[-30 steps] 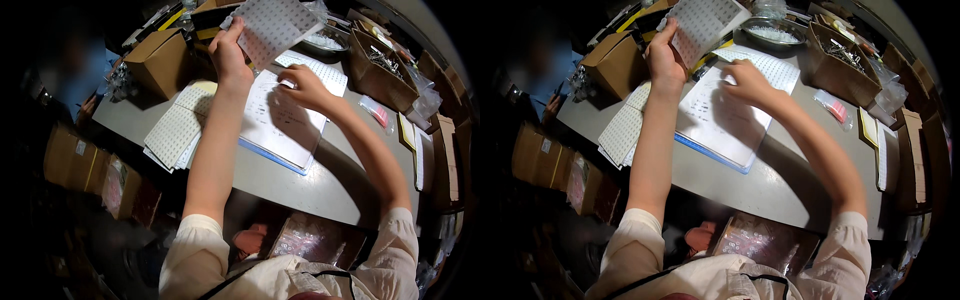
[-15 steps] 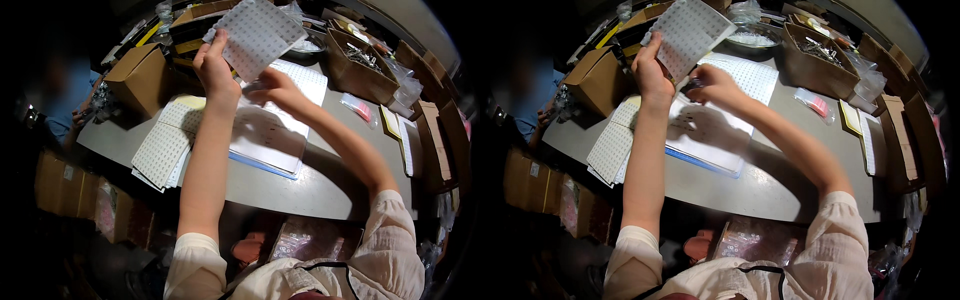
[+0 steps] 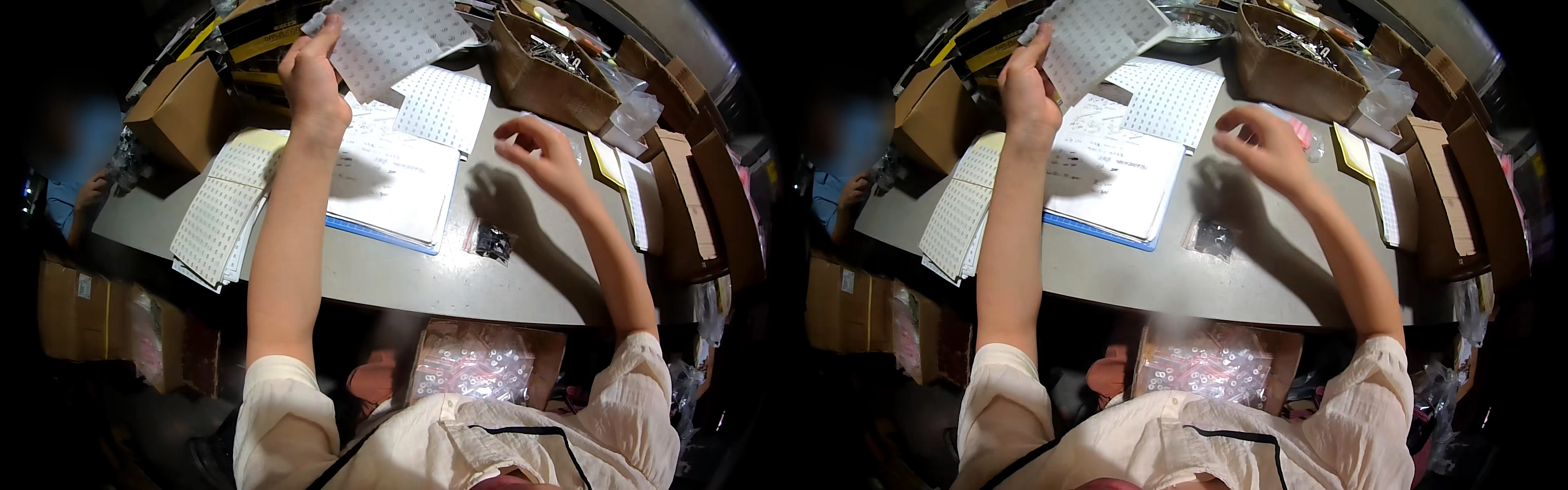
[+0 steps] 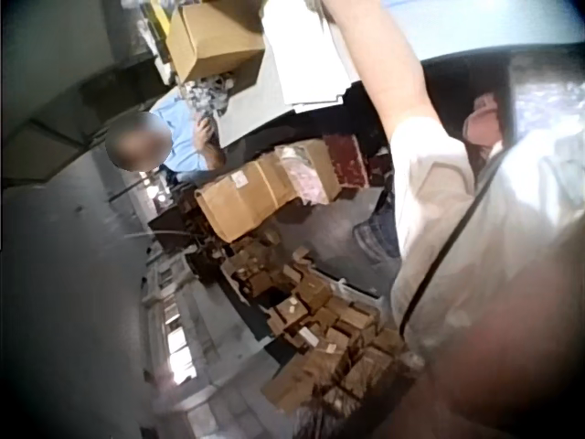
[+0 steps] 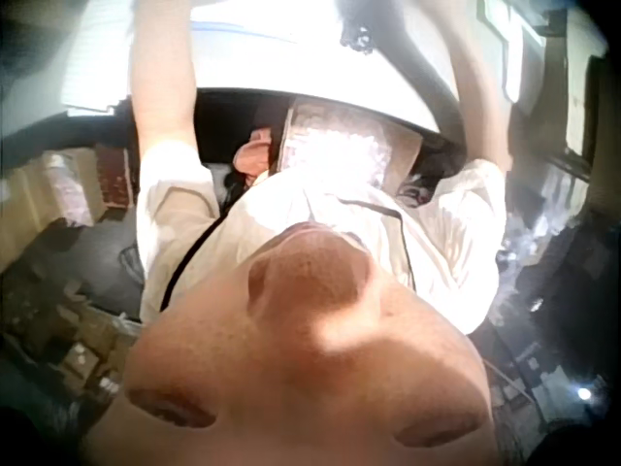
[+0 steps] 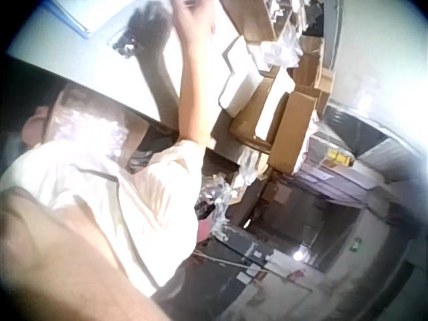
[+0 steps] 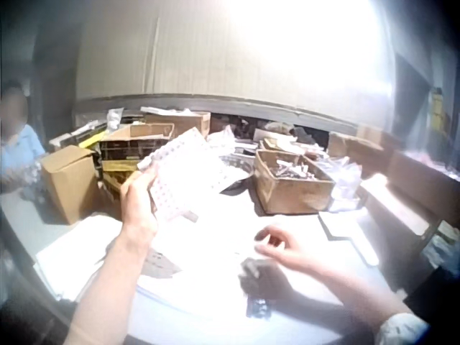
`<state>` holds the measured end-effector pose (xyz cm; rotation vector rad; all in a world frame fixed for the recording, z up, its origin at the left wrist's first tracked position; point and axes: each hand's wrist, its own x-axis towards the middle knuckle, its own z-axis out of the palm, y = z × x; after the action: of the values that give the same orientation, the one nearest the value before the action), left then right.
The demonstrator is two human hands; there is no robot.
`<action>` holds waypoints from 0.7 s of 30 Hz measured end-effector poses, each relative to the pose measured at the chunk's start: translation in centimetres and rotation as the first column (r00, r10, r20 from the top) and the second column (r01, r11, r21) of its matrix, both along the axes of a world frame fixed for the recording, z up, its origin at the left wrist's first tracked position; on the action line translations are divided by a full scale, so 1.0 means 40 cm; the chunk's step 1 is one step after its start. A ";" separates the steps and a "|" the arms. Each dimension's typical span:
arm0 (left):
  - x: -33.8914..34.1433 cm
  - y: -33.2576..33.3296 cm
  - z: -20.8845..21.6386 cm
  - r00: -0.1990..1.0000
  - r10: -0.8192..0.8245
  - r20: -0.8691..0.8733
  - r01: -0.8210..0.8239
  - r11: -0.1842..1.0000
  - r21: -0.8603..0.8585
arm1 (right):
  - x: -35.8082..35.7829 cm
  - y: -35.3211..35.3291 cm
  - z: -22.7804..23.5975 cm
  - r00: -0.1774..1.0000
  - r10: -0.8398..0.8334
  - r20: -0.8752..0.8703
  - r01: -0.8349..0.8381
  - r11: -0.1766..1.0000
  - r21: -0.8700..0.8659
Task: The person peels small circular stickers from a sheet and places them onto small clear plastic bags on a table. The person handles multiple sticker sheets and bags, organizing them on the workspace.
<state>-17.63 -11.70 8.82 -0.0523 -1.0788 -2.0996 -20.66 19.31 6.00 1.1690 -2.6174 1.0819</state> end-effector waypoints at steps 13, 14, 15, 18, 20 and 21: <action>0.003 -0.014 -0.036 0.937 -0.186 0.296 0.237 0.960 -0.147 | -0.203 -0.090 -0.073 0.710 0.155 0.686 0.153 0.918 -0.366; 0.004 -0.017 -0.043 0.925 -0.205 0.321 0.265 0.952 -0.156 | -0.202 -0.085 -0.073 0.717 0.167 0.677 0.151 0.910 -0.385; 0.003 -0.016 -0.041 0.912 -0.229 0.341 0.298 0.940 -0.167 | -0.216 -0.064 -0.066 0.725 0.194 0.661 0.112 0.913 -0.391; 0.011 0.007 -0.034 0.861 -0.287 0.421 0.411 0.879 -0.242 | -0.205 -0.030 -0.013 0.783 0.278 0.557 0.075 0.846 -0.529; 0.023 0.037 -0.023 0.814 -0.322 0.484 0.497 0.816 -0.294 | -0.223 0.011 0.009 0.798 0.362 0.482 -0.004 0.803 -0.596; 0.029 0.044 -0.020 0.804 -0.335 0.492 0.526 0.787 -0.323 | -0.212 0.009 0.026 0.810 0.374 0.451 -0.013 0.781 -0.624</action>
<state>-16.45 -9.92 8.00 -0.0973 -1.9660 -2.2770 -29.12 19.67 7.02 1.0998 -2.1507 2.3962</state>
